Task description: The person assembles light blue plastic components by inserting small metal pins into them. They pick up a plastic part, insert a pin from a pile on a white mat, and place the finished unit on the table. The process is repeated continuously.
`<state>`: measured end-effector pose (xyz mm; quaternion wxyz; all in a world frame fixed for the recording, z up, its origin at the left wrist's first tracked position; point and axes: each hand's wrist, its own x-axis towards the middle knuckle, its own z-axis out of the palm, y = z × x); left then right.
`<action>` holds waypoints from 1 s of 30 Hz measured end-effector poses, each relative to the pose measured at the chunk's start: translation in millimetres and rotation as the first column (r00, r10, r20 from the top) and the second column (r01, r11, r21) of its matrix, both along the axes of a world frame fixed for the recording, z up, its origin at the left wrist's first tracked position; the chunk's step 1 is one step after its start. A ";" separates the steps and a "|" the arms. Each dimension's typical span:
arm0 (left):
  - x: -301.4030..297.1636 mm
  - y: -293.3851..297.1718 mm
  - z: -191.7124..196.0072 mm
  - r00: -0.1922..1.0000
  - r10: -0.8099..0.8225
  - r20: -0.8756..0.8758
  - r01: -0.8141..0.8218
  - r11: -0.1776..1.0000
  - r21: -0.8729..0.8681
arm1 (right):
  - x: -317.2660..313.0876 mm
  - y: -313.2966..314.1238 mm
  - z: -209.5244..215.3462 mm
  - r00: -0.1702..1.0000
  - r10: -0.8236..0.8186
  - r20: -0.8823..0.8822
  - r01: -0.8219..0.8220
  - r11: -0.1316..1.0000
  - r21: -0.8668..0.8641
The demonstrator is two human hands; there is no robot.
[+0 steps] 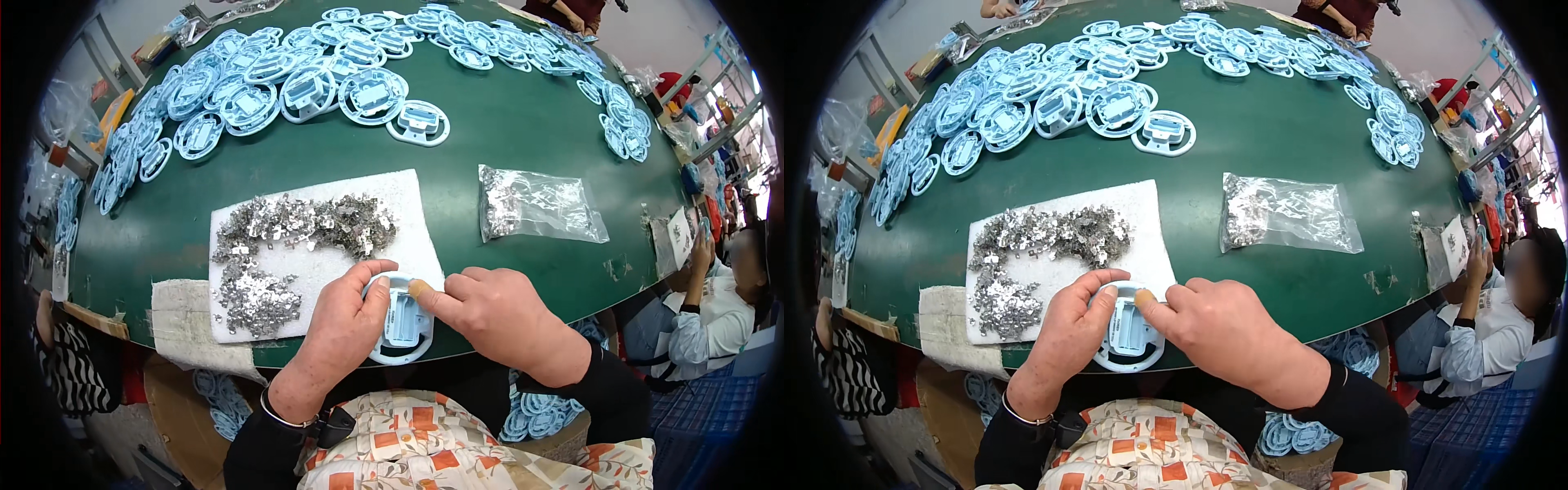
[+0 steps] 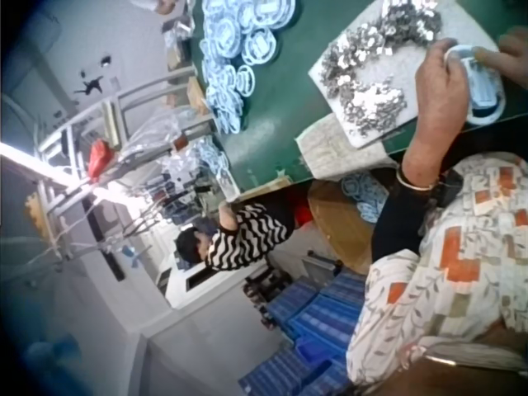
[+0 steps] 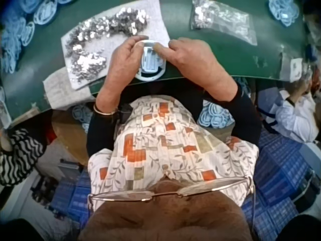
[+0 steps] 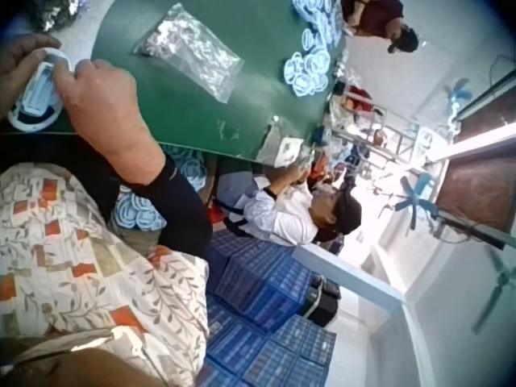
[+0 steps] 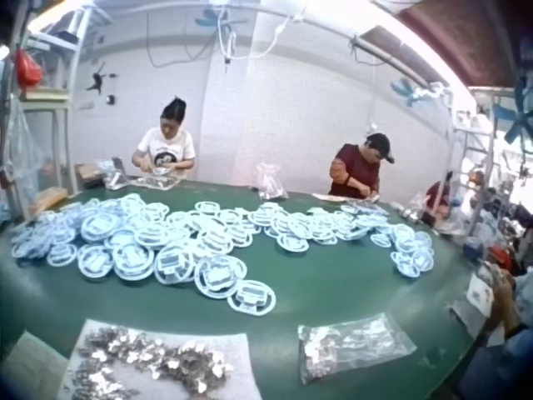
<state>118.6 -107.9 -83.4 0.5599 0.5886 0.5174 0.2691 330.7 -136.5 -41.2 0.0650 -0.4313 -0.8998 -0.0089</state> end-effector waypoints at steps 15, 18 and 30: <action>-2.6 -15.1 -4.4 0.839 0.028 0.543 0.085 0.979 -0.183 | 0.2 -21.8 -27.5 0.243 -0.799 -0.550 -0.153 0.528 -0.835; -8.8 -18.4 5.9 0.928 -0.162 0.336 0.154 0.987 0.051 | 4.9 -21.5 -20.8 0.281 -0.780 -0.559 -0.148 0.540 -0.829; -12.5 -22.1 -14.7 0.699 -0.014 0.715 0.160 0.977 -0.138 | -18.0 -36.6 -14.3 0.233 -0.580 -0.781 -0.033 0.798 -0.602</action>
